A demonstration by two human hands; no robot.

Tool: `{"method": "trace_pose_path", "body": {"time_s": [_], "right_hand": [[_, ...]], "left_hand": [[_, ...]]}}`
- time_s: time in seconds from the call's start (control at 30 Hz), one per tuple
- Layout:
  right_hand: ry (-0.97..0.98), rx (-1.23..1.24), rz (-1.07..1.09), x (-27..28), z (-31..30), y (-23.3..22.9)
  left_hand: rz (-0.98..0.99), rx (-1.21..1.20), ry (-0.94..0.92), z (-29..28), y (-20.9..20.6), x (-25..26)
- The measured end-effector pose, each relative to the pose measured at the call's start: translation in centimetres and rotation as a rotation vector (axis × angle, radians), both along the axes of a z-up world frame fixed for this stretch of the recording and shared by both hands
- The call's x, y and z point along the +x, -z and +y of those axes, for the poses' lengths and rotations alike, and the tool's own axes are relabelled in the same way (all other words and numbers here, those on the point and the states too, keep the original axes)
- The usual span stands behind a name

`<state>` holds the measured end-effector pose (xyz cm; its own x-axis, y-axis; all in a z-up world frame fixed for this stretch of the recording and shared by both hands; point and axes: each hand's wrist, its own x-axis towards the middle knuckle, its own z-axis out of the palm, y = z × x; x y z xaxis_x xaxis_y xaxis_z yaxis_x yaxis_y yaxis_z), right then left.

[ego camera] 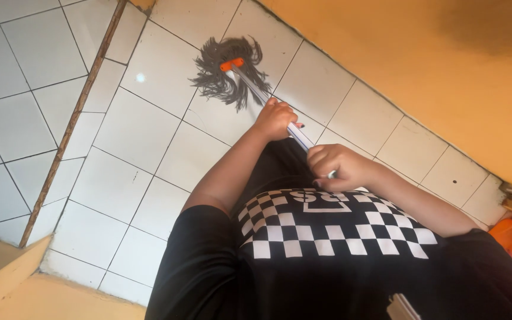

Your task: Assembling a mop and using it to clean a tiled floor with water from a bucket

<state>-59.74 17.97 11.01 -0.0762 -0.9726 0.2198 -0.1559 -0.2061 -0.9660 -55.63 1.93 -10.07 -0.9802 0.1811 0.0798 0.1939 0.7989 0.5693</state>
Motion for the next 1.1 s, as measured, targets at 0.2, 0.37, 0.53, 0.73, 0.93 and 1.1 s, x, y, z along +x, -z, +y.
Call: {"method": "trace_pose_path", "body": {"time_s": [0.2, 0.37, 0.53, 0.73, 0.93, 1.1], "right_hand": [[0.164, -0.061, 0.143, -1.1, -4.4, 10.4], [0.184, -0.058, 0.188, -2.5, -8.4, 14.8], [0.249, 0.007, 0.202, -4.2, -5.6, 13.9], [0.272, 0.147, 0.088, -5.5, -1.0, 4.9], [0.203, 0.306, 0.045, -6.3, 1.7, -5.3], [0.128, 0.247, 0.042, -4.8, 2.6, -6.7]], "left_hand": [[-0.512, -0.174, -0.256, -5.8, 4.8, -2.7], [-0.833, -0.188, -0.504, -9.5, 3.3, -5.5], [-0.814, -0.092, -0.46, -7.4, 1.8, -7.1], [-0.681, 0.096, -0.25, -2.3, -4.3, -7.5], [-0.559, 0.208, 0.033, 3.2, -6.1, -7.3], [-0.416, 0.077, 0.176, 4.9, -8.6, -6.0]]}}
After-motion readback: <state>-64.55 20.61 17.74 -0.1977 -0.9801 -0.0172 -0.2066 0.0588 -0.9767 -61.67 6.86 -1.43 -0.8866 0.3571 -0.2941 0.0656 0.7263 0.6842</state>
